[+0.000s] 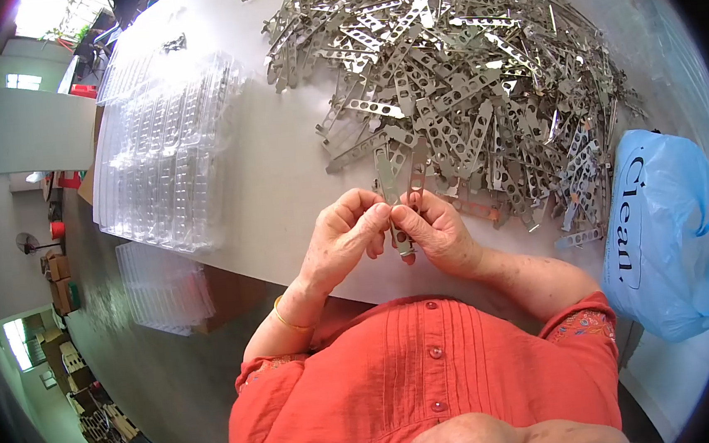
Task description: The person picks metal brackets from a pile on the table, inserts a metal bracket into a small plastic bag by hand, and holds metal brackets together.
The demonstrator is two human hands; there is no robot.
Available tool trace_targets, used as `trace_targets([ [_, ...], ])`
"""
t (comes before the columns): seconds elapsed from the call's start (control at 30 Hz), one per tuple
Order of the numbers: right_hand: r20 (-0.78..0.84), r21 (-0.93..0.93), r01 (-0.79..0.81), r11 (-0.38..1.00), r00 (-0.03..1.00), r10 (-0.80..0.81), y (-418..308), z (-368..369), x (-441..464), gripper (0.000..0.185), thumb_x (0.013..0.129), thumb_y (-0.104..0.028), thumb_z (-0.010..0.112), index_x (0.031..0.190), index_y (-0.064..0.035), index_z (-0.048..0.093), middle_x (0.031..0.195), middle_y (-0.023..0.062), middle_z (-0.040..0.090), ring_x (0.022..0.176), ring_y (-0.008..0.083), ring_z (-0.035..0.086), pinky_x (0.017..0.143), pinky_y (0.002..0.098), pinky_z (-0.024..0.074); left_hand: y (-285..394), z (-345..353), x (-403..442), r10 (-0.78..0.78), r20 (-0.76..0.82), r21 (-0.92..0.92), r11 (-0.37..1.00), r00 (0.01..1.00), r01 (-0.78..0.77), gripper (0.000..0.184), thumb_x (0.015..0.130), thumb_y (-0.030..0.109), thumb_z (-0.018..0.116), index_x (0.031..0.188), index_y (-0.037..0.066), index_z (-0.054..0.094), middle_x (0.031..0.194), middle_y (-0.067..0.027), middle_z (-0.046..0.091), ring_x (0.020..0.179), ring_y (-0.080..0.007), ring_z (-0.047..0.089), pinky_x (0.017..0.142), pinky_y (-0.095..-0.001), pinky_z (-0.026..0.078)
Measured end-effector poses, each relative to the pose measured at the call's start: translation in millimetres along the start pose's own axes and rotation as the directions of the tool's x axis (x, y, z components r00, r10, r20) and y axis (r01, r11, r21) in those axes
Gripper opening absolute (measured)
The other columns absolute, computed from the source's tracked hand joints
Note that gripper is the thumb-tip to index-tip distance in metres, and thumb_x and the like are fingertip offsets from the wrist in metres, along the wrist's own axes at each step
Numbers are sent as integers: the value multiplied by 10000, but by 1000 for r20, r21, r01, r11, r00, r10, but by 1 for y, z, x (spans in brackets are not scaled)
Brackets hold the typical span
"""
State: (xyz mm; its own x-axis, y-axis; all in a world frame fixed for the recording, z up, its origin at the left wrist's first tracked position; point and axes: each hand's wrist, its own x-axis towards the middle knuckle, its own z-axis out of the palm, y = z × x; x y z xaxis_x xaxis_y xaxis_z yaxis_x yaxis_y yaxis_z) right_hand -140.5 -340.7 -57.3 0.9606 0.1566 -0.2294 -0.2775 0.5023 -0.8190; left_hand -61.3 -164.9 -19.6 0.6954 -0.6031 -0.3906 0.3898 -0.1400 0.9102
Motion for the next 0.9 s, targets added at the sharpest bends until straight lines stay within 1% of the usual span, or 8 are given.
trace_targets([
  [0.17, 41, -58, -2, 998, 999, 4, 5, -1, 0, 224, 1071, -302, 538, 1038, -83, 562, 856, 14, 591, 704, 78, 569, 564, 230, 500, 0, -1, 0, -3, -24, -40, 999, 1000, 2, 194, 1039, 213, 597, 1019, 20, 617, 782, 2, 614, 618, -49, 556, 558, -221, 466],
  [0.3, 75, -19, -29, 999, 997, 30, -3, 0, -2, 320, 1099, -347, 442, 1060, -57, 573, 878, 50, 616, 704, 113, 591, 607, 256, 513, 1, -9, 3, -41, -24, -87, 995, 999, 39, 206, 1044, 227, 583, 1000, 31, 623, 778, -1, 618, 613, -60, 568, 535, -222, 466],
  [0.37, 74, 14, -54, 998, 996, 53, -4, -1, -1, 351, 1106, -355, 412, 1071, -47, 577, 877, 61, 622, 701, 123, 597, 623, 265, 517, -5, -15, 7, -43, -38, -246, 969, 998, 32, 219, 1049, 243, 567, 983, 42, 624, 778, -5, 628, 607, -73, 584, 506, -222, 466],
  [0.4, 48, 28, -27, 999, 999, 25, -1, -1, 1, 362, 1105, -353, 408, 1091, -37, 584, 861, 60, 615, 687, 128, 589, 629, 270, 512, -5, -17, 7, -32, 2, -306, 952, 999, 31, 224, 1052, 255, 563, 981, 51, 624, 792, -8, 642, 605, -78, 591, 492, -216, 468],
  [0.5, 18, -3, 4, 1000, 1000, -4, -3, -2, 2, 363, 1099, -340, 424, 1123, -20, 595, 830, 54, 600, 663, 129, 572, 623, 272, 498, -5, -21, 7, -33, 65, -393, 918, 997, 56, 206, 1051, 248, 571, 982, 60, 622, 808, -13, 655, 607, -80, 596, 496, -214, 473],
  [0.63, 67, -83, -28, 996, 997, 34, -4, -4, 2, 334, 1086, -316, 467, 1122, -13, 605, 801, 38, 580, 647, 121, 544, 596, 267, 474, -10, -23, 8, -14, 75, -425, 904, 997, 45, 189, 1051, 238, 574, 987, 66, 620, 812, -14, 659, 605, -80, 593, 505, -208, 476],
  [0.87, 63, -107, -47, 993, 997, 54, -7, -2, 3, 324, 1088, -325, 470, 1186, -33, 570, 805, 30, 570, 631, 114, 569, 550, 255, 469, -12, -27, 9, 19, 64, -391, 920, 998, 8, 189, 1051, 245, 575, 1008, 66, 617, 834, -22, 660, 634, -81, 586, 542, -217, 478],
  [0.9, 43, -68, -60, 996, 997, 63, -8, 0, 4, 321, 1087, -326, 473, 1194, -36, 561, 818, 33, 567, 629, 120, 583, 543, 256, 478, -13, -27, 9, 19, 63, -370, 929, 998, 6, 192, 1050, 248, 578, 1013, 64, 618, 839, -22, 659, 645, -82, 586, 557, -223, 479],
])
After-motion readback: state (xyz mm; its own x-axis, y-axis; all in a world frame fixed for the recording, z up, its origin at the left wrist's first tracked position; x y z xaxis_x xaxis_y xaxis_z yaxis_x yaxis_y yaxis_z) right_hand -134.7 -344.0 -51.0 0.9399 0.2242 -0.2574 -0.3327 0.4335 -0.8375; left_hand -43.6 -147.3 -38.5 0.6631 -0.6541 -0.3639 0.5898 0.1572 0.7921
